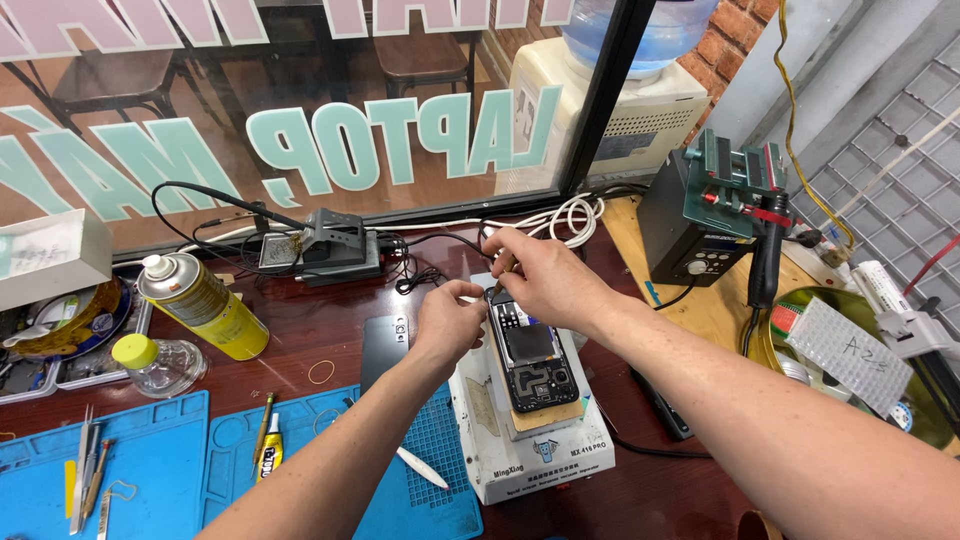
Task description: The person uses a soldering iron to work on the internal components of a disassembled mobile phone placed on a heat plate. They repeatedly apply the soldering iron to small areas on the motherboard while holding the device steady.
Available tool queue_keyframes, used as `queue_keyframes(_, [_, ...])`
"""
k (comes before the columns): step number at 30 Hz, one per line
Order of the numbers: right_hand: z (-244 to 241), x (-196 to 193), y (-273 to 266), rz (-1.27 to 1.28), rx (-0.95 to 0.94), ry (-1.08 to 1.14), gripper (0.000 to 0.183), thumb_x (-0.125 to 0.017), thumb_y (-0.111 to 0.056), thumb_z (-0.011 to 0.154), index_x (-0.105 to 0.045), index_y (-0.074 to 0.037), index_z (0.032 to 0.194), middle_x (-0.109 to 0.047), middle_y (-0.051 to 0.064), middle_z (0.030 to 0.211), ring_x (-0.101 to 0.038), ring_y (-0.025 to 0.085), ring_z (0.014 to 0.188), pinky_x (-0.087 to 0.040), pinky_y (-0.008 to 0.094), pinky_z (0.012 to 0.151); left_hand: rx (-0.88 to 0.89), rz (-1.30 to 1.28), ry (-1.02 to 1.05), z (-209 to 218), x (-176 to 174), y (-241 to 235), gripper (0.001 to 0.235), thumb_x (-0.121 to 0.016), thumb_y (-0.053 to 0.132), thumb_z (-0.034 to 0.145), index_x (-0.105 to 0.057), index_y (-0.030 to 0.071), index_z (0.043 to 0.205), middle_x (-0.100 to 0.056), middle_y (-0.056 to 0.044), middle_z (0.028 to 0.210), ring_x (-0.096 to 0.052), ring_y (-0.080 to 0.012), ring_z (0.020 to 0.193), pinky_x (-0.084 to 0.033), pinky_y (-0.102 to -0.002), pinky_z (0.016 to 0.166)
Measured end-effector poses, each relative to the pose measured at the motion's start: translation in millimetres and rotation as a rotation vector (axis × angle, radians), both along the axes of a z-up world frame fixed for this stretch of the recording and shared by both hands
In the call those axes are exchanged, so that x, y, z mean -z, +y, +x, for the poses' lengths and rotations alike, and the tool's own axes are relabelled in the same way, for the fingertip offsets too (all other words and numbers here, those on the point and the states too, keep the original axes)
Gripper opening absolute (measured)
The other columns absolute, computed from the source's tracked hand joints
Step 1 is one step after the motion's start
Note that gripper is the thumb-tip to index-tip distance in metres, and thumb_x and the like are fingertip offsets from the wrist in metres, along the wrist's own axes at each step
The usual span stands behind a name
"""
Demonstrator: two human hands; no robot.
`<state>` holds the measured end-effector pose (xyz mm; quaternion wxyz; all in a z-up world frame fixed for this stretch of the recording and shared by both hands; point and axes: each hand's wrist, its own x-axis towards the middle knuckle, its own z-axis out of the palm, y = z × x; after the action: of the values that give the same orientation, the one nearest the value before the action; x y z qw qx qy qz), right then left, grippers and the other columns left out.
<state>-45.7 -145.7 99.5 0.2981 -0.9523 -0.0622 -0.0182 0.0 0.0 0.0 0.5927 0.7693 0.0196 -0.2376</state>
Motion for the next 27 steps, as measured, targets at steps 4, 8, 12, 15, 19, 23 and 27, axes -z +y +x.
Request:
queue_keyframes(4, [1,-1,3,-0.042,0.004,0.0,0.031,-0.061,-0.007,0.092,-0.059,-0.008,0.122,-0.076,0.01,0.1,-0.075,0.026,0.099,-0.058,0.04,0.086,0.001,-0.017,0.022,0,-1,0,0.026,-0.068,0.009,0.091,-0.069,0.006,0.117,-0.07,-0.006,0.089,-0.066,-0.0139,0.066,-0.059,-0.031,0.058])
queue_keyframes(8, [2,-2,6,-0.054,0.035,0.022,0.031,-0.06,-0.007,0.092,-0.058,-0.008,0.123,-0.075,0.011,0.102,-0.074,0.028,0.1,-0.057,0.041,0.086,-0.011,0.022,0.015,1,-5,-1,0.024,-0.071,0.011,0.09,-0.07,0.007,0.114,-0.071,-0.005,0.086,-0.066,-0.0133,0.065,-0.059,-0.031,0.057])
queue_keyframes(12, [1,-1,6,-0.023,0.036,-0.014,0.031,-0.06,-0.005,0.091,-0.059,-0.006,0.122,-0.075,0.012,0.1,-0.075,0.029,0.099,-0.057,0.041,0.086,-0.019,0.049,0.001,1,-9,-2,0.021,-0.073,0.013,0.09,-0.071,0.006,0.11,-0.072,-0.006,0.083,-0.066,-0.0137,0.063,-0.059,-0.031,0.055])
queue_keyframes(15, [2,1,5,-0.02,0.048,0.005,0.029,-0.061,-0.007,0.091,-0.059,-0.006,0.12,-0.076,0.013,0.1,-0.075,0.029,0.098,-0.058,0.041,0.084,-0.024,0.064,-0.003,2,-10,-2,0.02,-0.073,0.011,0.089,-0.072,0.006,0.109,-0.072,-0.005,0.083,-0.067,-0.0135,0.063,-0.059,-0.031,0.054])
queue_keyframes(19, [5,0,5,-0.092,0.029,-0.038,0.029,-0.066,-0.012,0.092,-0.06,-0.007,0.119,-0.076,0.015,0.096,-0.075,0.032,0.094,-0.058,0.043,0.082,-0.028,0.024,0.017,3,-6,-2,0.021,-0.072,0.009,0.088,-0.071,0.006,0.109,-0.072,-0.007,0.083,-0.066,-0.0142,0.063,-0.058,-0.031,0.055])
queue_keyframes(23, [7,-3,9,-0.114,-0.01,-0.066,0.031,-0.063,-0.011,0.088,-0.06,-0.006,0.119,-0.076,0.014,0.095,-0.074,0.033,0.093,-0.057,0.045,0.08,0.008,-0.022,0.028,5,1,1,0.023,-0.07,0.009,0.088,-0.071,0.006,0.111,-0.071,-0.005,0.083,-0.067,-0.0131,0.065,-0.059,-0.03,0.056])
queue_keyframes(27, [8,-7,17,-0.263,0.025,-0.028,0.031,-0.058,-0.014,0.091,-0.062,-0.011,0.122,-0.077,0.011,0.096,-0.074,0.031,0.094,-0.056,0.047,0.083,0.028,-0.061,0.039,8,8,3,0.028,-0.071,0.006,0.087,-0.069,0.005,0.115,-0.069,-0.006,0.084,-0.066,-0.0144,0.066,-0.058,-0.03,0.057])
